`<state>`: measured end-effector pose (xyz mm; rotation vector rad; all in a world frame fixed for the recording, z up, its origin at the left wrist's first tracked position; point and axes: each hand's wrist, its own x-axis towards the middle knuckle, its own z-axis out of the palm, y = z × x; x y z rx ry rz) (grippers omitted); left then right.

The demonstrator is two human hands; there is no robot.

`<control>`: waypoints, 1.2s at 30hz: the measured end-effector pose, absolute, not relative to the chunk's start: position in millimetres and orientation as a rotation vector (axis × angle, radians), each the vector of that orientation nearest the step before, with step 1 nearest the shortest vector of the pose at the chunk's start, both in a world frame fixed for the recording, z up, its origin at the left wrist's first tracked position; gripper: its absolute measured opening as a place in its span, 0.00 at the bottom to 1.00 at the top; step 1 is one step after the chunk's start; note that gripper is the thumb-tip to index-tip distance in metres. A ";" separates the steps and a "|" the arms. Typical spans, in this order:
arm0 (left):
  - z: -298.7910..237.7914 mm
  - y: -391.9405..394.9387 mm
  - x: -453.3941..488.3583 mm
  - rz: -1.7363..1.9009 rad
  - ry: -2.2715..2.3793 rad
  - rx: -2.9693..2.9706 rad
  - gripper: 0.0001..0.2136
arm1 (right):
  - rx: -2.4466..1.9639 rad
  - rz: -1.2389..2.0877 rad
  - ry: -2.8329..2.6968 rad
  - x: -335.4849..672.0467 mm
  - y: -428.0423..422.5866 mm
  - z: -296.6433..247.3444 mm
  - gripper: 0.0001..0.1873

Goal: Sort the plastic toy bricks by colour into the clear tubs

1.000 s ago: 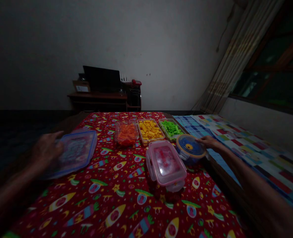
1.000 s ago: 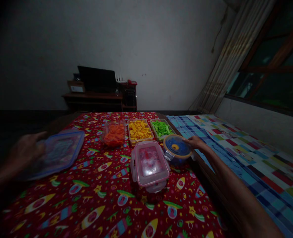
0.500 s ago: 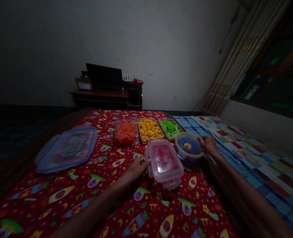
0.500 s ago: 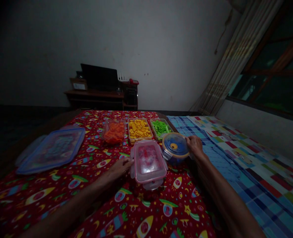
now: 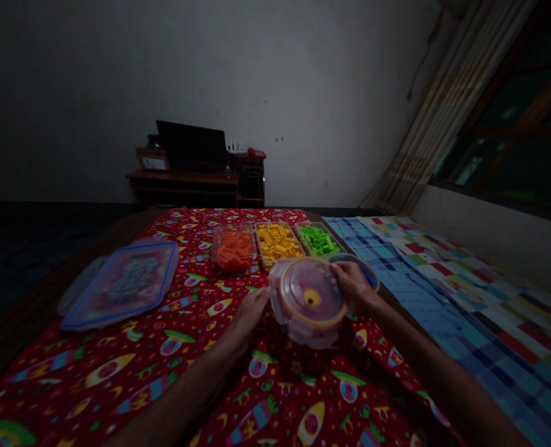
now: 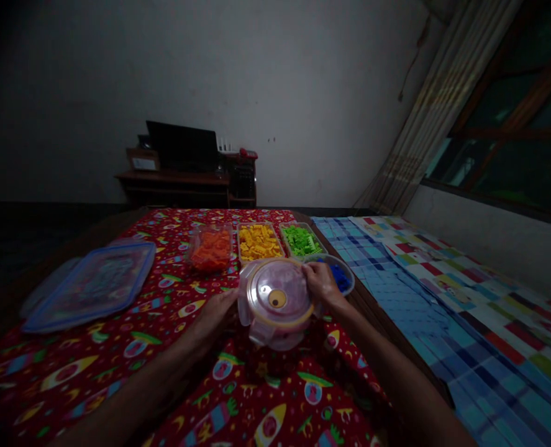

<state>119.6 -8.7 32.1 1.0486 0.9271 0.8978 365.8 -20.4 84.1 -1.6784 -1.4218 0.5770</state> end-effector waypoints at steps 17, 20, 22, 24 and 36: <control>53.3 -12.2 149.5 0.952 0.740 0.855 0.23 | -1.994 -0.024 -1.845 355.6 -36.3 104.9 0.21; 65.6 -13.7 142.3 0.993 0.731 0.797 0.24 | -1.863 0.077 -1.763 364.4 -37.8 115.0 0.21; 78.1 -13.4 126.0 1.034 0.771 0.820 0.24 | -1.799 0.103 -1.689 369.7 -37.9 120.5 0.21; 93.1 -10.0 99.2 1.105 0.831 0.878 0.23 | -1.790 0.105 -1.626 374.1 -37.7 123.9 0.21; 174.0 47.4 -97.7 0.857 2.335 2.090 0.26 | -1.689 0.177 -1.896 347.8 -20.1 113.6 0.22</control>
